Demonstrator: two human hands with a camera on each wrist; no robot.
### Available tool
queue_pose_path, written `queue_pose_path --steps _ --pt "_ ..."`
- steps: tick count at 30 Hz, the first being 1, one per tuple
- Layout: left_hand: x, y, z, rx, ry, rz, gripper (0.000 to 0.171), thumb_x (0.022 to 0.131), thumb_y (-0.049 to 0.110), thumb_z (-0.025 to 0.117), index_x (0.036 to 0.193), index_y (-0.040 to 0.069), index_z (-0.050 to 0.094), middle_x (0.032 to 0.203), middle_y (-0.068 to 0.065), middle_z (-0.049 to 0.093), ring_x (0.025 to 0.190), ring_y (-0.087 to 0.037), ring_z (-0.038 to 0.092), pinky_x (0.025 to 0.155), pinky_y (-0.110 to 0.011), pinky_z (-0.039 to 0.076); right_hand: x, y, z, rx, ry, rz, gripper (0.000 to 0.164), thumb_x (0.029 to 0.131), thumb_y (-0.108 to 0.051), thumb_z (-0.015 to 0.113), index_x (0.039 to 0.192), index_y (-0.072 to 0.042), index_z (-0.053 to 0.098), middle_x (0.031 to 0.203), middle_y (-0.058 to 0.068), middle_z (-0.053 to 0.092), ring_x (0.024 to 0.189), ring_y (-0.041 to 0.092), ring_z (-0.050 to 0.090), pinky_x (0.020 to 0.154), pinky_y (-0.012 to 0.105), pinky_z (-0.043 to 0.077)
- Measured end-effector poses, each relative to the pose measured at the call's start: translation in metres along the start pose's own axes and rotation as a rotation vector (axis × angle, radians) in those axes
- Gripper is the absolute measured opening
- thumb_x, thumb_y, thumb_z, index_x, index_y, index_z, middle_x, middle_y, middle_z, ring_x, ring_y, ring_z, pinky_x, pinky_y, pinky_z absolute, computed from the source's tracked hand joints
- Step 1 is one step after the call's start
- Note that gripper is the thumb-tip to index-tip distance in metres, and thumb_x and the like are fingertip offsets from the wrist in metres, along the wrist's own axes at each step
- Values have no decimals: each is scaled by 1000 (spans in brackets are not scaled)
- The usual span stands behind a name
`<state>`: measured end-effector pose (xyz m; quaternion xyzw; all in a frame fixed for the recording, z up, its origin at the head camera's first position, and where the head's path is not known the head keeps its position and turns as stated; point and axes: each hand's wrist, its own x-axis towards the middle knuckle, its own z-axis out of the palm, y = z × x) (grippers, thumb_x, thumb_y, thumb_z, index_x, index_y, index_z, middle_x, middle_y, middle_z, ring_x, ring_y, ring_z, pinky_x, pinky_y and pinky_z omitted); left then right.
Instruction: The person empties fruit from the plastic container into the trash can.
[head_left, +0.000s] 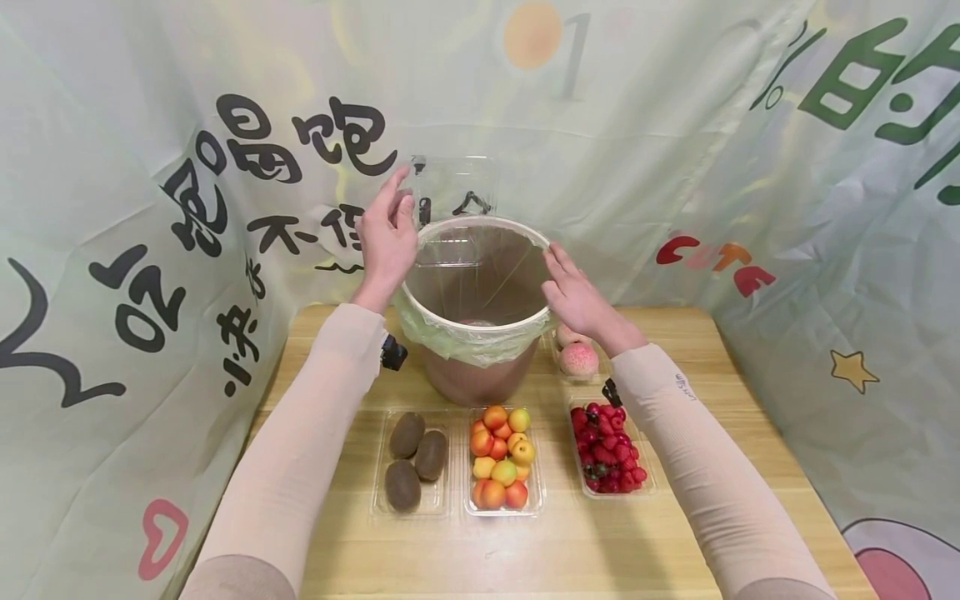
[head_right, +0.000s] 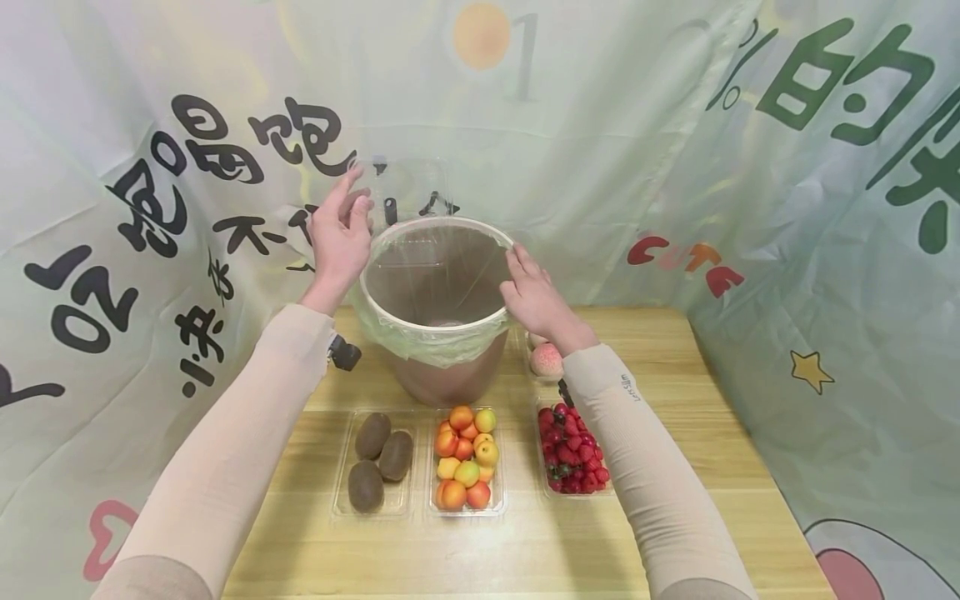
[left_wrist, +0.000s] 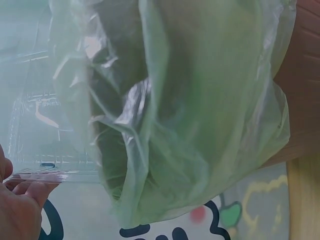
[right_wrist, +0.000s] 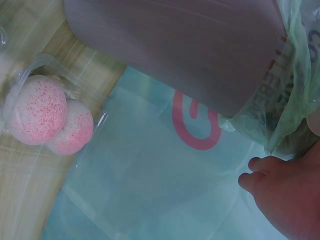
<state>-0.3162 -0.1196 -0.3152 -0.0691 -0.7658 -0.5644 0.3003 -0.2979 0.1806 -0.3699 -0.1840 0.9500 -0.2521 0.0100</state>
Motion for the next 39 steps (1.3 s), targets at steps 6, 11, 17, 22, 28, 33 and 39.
queue_pose_path --steps 6,11,17,22,28,33,39 --pt "0 0 1 9 6 10 44 107 10 58 150 18 60 131 -18 73 107 -27 70 89 -24 52 0 0 0 0 -2 6 71 106 -35 23 168 -1 11 179 14 -2 166 32 1 134 56 5" --pt "0 -1 0 41 9 16 43 108 12 58 150 19 60 129 -15 75 97 -22 68 87 -26 51 1 0 1 3 -3 10 71 106 -33 22 168 -1 10 179 13 -2 166 31 1 134 57 5" --pt "0 0 -3 45 21 15 43 107 12 58 150 19 60 127 -15 76 92 -16 64 85 -25 48 1 0 1 3 -3 10 71 105 -33 23 168 -2 10 179 13 -2 166 30 1 134 57 5" --pt "2 1 -7 47 35 13 43 107 12 58 150 21 61 126 -17 76 93 -16 64 87 -24 49 1 0 1 7 -8 8 72 105 -34 23 168 -2 9 179 12 -3 166 30 0 134 57 5" --pt "6 5 -17 52 42 0 43 107 11 58 148 23 62 125 -16 76 96 -17 68 88 -22 50 1 0 1 11 -10 6 71 106 -34 21 168 -2 8 179 11 -4 166 32 0 134 57 4" --pt "10 6 -27 52 39 -12 44 107 10 58 149 22 61 131 -16 74 114 -24 73 100 -28 55 0 0 0 16 -6 8 71 106 -34 22 168 -2 8 179 10 -5 166 32 0 134 57 4" --pt "11 6 -39 22 28 -44 46 107 9 57 150 23 60 136 -17 71 122 -25 71 102 -27 56 0 0 1 18 -5 11 71 106 -34 23 168 -2 9 179 9 -5 166 31 0 133 58 3"
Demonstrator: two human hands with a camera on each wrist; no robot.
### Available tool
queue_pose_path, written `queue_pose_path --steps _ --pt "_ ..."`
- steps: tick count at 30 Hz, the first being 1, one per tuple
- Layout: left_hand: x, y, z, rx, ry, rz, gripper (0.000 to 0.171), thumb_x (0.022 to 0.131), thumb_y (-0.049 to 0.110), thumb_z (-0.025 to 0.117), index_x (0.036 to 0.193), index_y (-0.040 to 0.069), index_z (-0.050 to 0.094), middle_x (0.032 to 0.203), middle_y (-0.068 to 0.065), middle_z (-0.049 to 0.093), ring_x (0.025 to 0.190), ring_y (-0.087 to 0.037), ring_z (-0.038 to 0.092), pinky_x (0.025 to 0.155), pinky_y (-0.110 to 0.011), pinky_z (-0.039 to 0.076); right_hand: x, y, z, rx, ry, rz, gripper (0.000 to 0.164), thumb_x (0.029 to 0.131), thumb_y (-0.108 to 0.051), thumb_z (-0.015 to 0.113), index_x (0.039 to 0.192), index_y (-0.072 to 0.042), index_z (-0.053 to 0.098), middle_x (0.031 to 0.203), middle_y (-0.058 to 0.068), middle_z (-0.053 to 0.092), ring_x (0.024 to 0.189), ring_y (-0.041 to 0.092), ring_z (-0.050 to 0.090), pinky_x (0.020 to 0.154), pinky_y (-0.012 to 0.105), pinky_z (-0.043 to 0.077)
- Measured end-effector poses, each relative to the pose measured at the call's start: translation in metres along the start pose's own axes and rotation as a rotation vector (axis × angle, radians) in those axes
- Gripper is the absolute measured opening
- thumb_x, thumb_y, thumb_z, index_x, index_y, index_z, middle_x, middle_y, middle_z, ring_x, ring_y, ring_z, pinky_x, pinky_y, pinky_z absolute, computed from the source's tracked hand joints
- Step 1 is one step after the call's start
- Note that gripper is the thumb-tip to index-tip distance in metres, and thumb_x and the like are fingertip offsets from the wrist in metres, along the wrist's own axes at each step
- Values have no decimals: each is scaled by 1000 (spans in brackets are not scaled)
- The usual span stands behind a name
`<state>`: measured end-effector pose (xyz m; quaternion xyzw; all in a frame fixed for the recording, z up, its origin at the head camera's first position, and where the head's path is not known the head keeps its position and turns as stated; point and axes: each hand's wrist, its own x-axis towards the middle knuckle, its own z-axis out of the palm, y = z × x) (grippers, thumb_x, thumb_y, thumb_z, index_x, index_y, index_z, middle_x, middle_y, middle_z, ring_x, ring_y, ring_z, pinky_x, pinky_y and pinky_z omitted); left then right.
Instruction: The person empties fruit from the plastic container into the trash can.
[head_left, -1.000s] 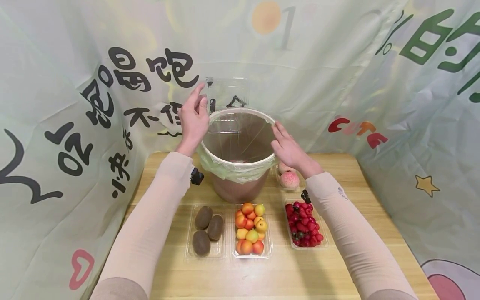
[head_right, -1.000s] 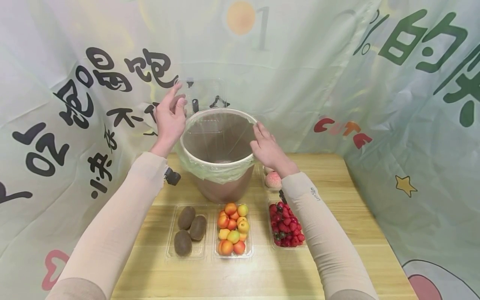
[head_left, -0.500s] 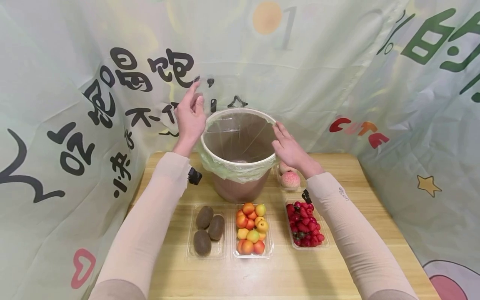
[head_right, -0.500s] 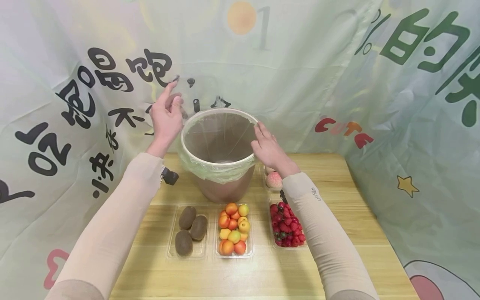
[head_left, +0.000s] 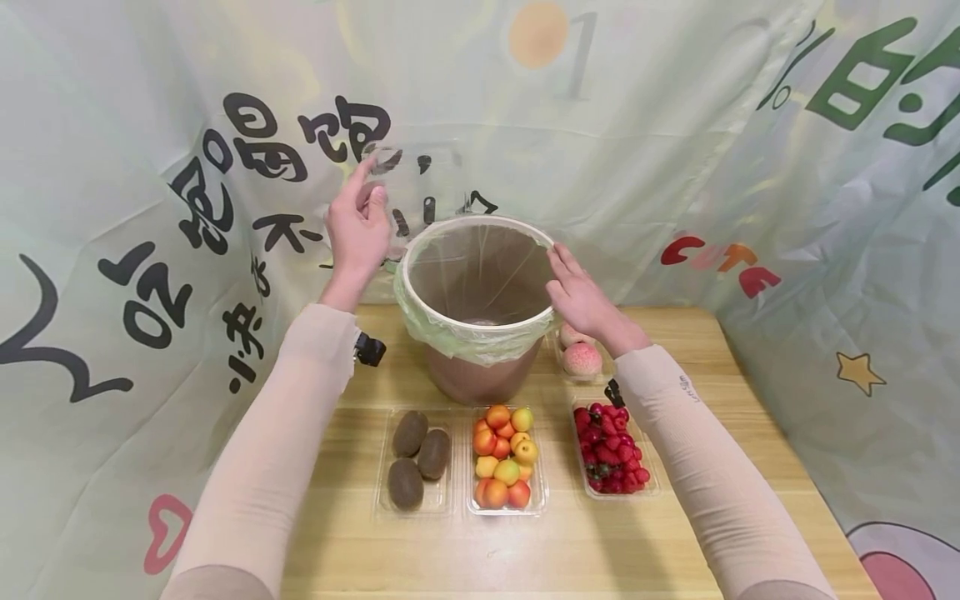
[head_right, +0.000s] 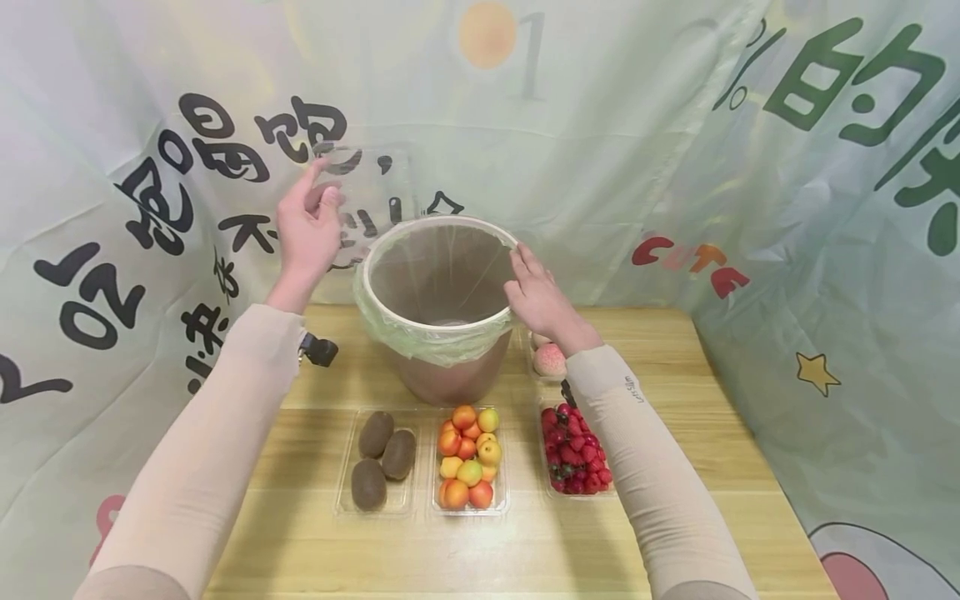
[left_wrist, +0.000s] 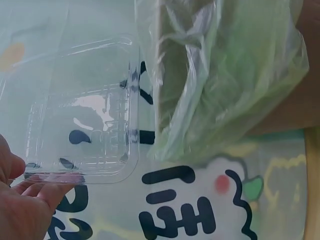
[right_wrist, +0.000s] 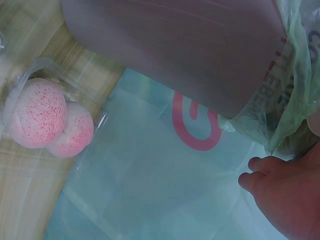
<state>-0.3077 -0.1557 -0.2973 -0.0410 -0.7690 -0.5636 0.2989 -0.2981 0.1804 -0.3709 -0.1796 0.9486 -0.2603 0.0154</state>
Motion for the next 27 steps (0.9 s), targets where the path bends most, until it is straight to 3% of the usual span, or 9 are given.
queue_pose_path --steps 5,7,13,17,23,27 --pt "-1 1 -10 -3 -15 -48 46 108 10 55 151 24 59 131 -16 74 95 -17 69 81 -20 55 -1 0 0 5 -4 4 71 106 -34 22 168 -2 8 179 8 -7 166 32 -1 134 57 3" --pt "-1 0 -14 -4 -18 -66 46 108 10 55 152 24 58 131 -16 74 90 -12 66 78 -19 54 -1 -1 0 3 -5 3 71 106 -34 22 168 -2 8 179 8 -7 166 32 -1 134 57 3" --pt "-1 -3 -28 25 3 -62 45 108 10 55 150 24 60 126 -17 76 97 -9 69 87 -20 56 0 -1 -1 -3 0 0 71 106 -34 23 168 -3 9 179 8 -6 166 31 1 134 57 5" --pt "-2 -6 -38 48 24 -63 44 108 11 55 149 25 61 127 -14 76 96 -12 72 85 -19 55 0 -1 -1 0 -1 -2 71 105 -34 22 168 -3 9 179 9 -5 166 31 1 134 57 6" --pt "-3 -11 -51 38 41 -86 45 108 10 56 148 28 62 128 -16 75 88 -1 68 80 -16 53 0 0 0 -5 7 -2 71 106 -34 22 168 -2 10 179 11 -3 166 31 2 134 57 6" --pt "-4 -14 -58 51 52 -94 44 108 10 55 149 26 62 130 -18 74 95 -4 72 84 -18 57 0 0 0 -6 8 -1 71 105 -34 23 168 -2 11 179 11 -2 166 32 2 134 57 6"
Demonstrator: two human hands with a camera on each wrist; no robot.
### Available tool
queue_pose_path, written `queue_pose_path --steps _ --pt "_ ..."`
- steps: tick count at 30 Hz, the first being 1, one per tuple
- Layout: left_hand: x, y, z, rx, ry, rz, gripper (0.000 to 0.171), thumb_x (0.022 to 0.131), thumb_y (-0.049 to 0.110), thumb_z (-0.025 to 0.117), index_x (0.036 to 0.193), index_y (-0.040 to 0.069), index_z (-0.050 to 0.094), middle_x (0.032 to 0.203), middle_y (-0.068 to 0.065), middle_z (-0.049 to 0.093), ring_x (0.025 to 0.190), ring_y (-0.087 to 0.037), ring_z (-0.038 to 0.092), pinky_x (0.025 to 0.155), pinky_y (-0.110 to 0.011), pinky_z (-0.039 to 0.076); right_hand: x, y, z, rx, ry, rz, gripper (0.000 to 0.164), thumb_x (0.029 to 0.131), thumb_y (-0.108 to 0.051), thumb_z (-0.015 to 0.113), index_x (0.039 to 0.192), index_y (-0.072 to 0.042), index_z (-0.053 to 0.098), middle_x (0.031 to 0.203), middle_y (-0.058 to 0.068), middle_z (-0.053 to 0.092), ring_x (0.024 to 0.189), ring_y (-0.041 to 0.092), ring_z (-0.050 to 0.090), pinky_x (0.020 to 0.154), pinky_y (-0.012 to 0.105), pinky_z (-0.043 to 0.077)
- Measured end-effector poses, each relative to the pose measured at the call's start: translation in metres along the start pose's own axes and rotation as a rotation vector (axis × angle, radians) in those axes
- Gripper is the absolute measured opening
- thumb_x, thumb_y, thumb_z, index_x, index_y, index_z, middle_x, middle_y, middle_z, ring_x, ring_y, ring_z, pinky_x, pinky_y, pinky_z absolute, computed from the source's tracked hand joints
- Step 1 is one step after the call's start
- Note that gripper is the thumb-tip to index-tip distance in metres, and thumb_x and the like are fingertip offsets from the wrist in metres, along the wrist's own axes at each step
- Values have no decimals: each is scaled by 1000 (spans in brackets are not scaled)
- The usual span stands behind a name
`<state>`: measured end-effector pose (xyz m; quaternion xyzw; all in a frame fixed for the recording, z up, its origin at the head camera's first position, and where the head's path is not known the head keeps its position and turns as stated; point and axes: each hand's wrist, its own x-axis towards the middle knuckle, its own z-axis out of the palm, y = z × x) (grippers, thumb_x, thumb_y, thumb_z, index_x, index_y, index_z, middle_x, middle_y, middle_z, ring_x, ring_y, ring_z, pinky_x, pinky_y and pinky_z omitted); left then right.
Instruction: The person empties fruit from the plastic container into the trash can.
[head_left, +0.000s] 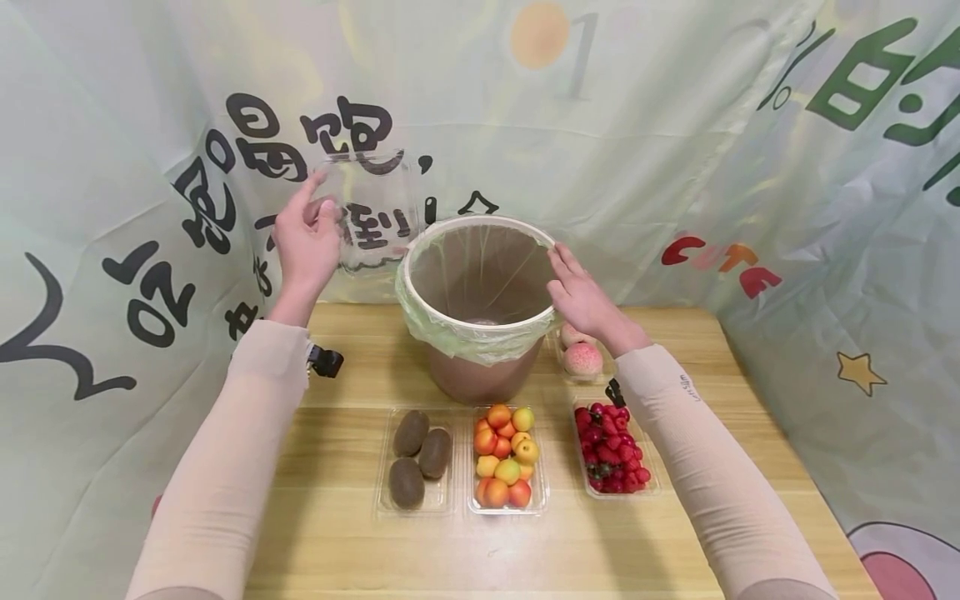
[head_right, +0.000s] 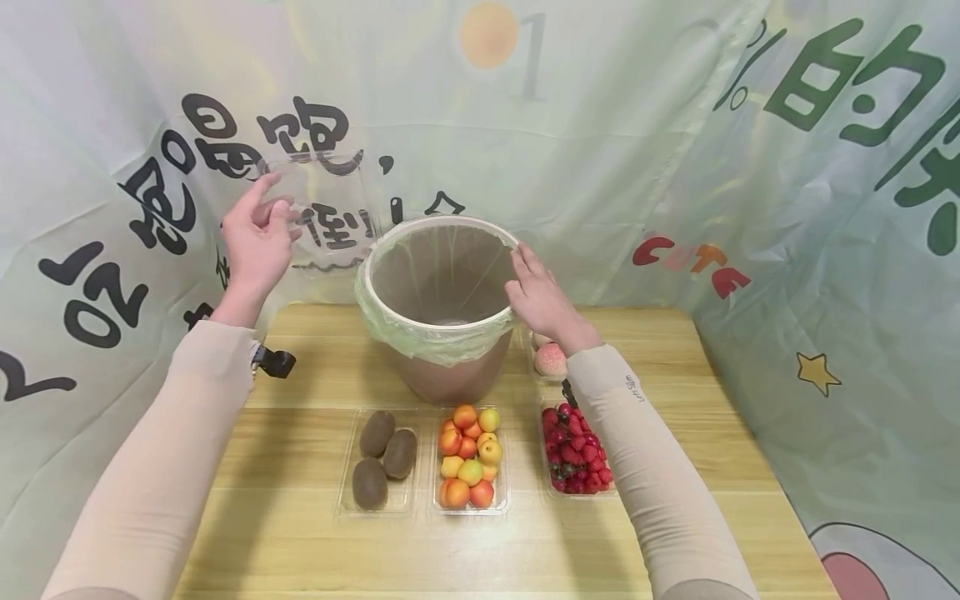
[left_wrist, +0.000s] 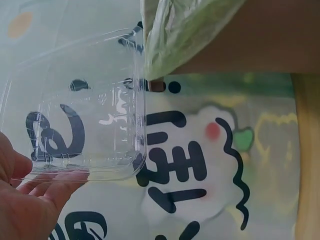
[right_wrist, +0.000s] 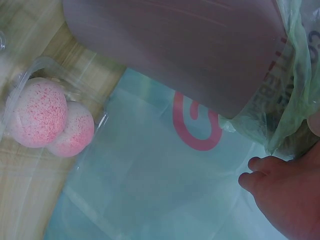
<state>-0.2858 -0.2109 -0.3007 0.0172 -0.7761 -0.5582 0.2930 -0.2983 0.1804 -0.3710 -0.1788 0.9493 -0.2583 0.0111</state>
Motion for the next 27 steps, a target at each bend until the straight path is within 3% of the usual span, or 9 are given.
queue_pose_path --steps 5,12,15,22,27 --pt "0 -3 -7 -16 -10 -28 43 109 11 53 150 23 60 135 -17 72 98 -6 72 91 -26 62 -1 1 0 4 3 4 71 105 -34 23 168 -3 11 179 10 -2 166 32 3 134 56 7" --pt "1 -11 -19 -27 -1 -60 42 110 13 52 148 25 61 136 -19 71 98 -3 70 89 -26 63 -2 1 0 8 1 4 71 106 -35 22 169 -4 10 179 10 -4 166 32 1 134 56 5" --pt "3 -16 -24 -34 9 -75 42 109 11 52 148 23 61 133 -19 71 98 -3 70 85 -22 63 -2 1 0 11 3 5 71 106 -35 22 169 -4 11 179 9 -3 166 32 2 134 56 6" --pt "0 -27 -37 -10 37 -66 41 109 9 52 147 20 62 111 -2 75 92 0 70 78 -15 61 -1 -1 0 7 -3 3 71 106 -35 22 169 -4 11 179 8 -4 166 31 2 134 56 7" --pt "-4 -36 -43 4 29 -78 40 108 8 53 147 15 62 116 -6 77 88 5 68 74 -12 59 0 1 -1 12 -4 -2 70 106 -34 21 169 -4 11 179 11 -3 165 34 3 134 57 6"
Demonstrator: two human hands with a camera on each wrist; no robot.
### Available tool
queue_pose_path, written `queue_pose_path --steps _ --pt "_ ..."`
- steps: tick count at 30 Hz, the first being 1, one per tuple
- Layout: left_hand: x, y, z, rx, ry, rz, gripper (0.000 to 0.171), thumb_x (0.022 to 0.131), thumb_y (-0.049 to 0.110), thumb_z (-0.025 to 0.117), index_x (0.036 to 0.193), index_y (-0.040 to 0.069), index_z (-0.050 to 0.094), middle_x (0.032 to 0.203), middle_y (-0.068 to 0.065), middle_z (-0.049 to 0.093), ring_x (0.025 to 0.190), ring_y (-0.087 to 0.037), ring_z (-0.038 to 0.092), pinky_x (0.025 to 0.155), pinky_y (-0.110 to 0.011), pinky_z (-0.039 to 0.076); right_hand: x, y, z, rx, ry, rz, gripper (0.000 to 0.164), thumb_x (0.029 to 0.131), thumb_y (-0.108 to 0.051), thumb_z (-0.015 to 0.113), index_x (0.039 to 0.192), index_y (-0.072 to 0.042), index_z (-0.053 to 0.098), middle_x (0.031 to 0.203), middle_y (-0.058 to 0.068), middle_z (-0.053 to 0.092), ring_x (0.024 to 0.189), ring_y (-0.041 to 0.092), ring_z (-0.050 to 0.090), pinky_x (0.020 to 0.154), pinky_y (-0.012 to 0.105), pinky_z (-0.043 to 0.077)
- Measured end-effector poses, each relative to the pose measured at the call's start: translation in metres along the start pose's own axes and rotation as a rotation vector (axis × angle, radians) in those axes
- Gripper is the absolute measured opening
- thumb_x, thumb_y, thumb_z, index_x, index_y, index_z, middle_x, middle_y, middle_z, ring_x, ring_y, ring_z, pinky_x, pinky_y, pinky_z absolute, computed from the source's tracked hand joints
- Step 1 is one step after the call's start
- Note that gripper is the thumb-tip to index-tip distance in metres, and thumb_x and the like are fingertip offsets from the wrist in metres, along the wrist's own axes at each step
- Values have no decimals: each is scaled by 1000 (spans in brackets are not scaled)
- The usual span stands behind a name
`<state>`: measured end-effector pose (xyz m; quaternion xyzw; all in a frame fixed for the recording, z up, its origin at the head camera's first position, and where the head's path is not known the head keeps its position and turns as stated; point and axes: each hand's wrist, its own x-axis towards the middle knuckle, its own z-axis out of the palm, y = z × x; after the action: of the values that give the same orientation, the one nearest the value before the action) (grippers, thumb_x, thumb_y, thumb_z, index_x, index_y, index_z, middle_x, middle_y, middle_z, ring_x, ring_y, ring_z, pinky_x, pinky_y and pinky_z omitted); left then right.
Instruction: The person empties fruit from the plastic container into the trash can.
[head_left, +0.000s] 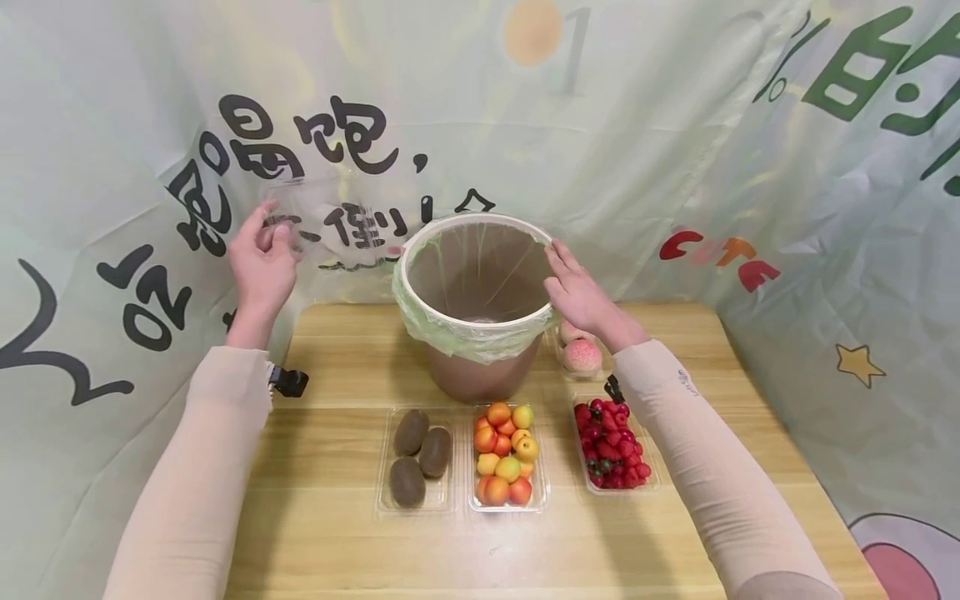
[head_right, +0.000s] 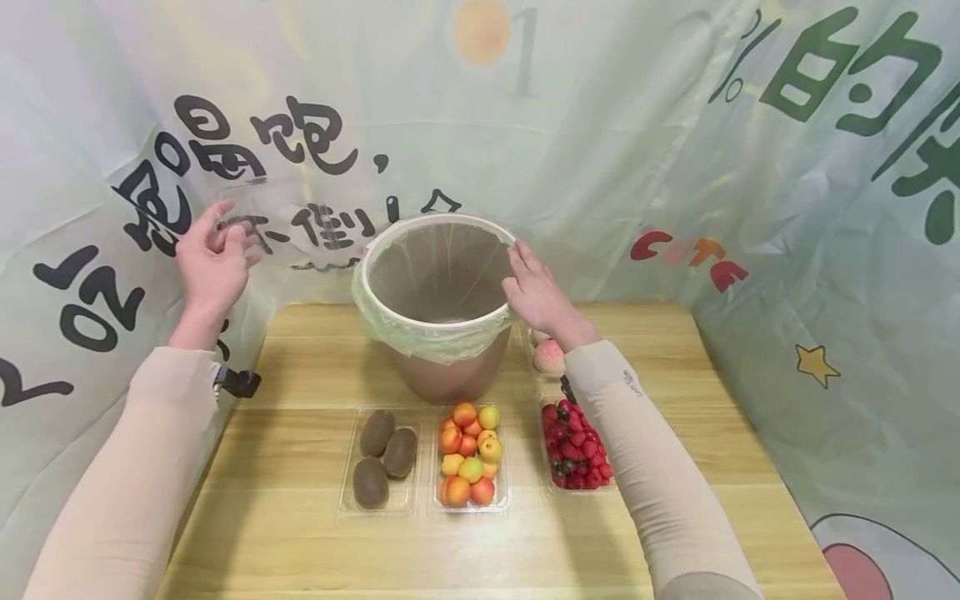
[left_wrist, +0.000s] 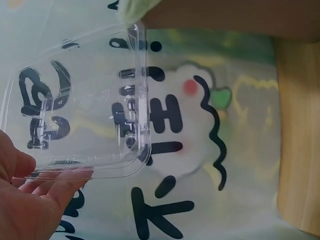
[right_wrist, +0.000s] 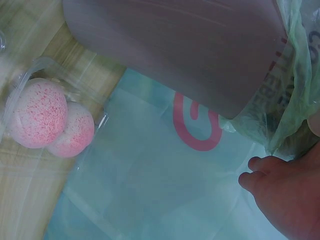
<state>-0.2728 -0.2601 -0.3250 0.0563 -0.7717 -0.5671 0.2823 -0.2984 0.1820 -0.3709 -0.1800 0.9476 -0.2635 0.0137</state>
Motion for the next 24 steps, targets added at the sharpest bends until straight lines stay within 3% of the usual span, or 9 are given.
queue_pose_path --steps 4,9,17,24 --pt "-4 -7 -4 74 -56 -44 42 109 11 51 151 15 58 133 -17 73 96 0 73 77 -15 61 0 2 -1 2 1 -1 70 106 -33 21 168 -3 11 179 12 -2 165 36 4 133 58 6" --pt "-11 -17 -13 173 -138 -125 46 111 18 49 157 18 50 141 -19 67 114 -20 76 83 -19 62 1 2 0 -3 1 0 71 106 -34 23 169 -3 11 179 10 -3 165 33 3 134 57 6" --pt "-21 -37 -25 201 -260 -147 47 111 18 48 158 12 49 140 -26 66 87 3 68 73 -14 60 1 1 1 -8 -1 -1 71 106 -34 22 169 -3 10 179 9 -5 165 34 3 134 57 6" --pt "-32 -53 -34 191 -344 -220 50 110 14 46 160 7 44 138 -31 64 81 8 67 74 -18 62 1 0 1 -2 7 1 71 106 -34 23 169 -4 10 179 8 -4 166 33 2 134 56 5"
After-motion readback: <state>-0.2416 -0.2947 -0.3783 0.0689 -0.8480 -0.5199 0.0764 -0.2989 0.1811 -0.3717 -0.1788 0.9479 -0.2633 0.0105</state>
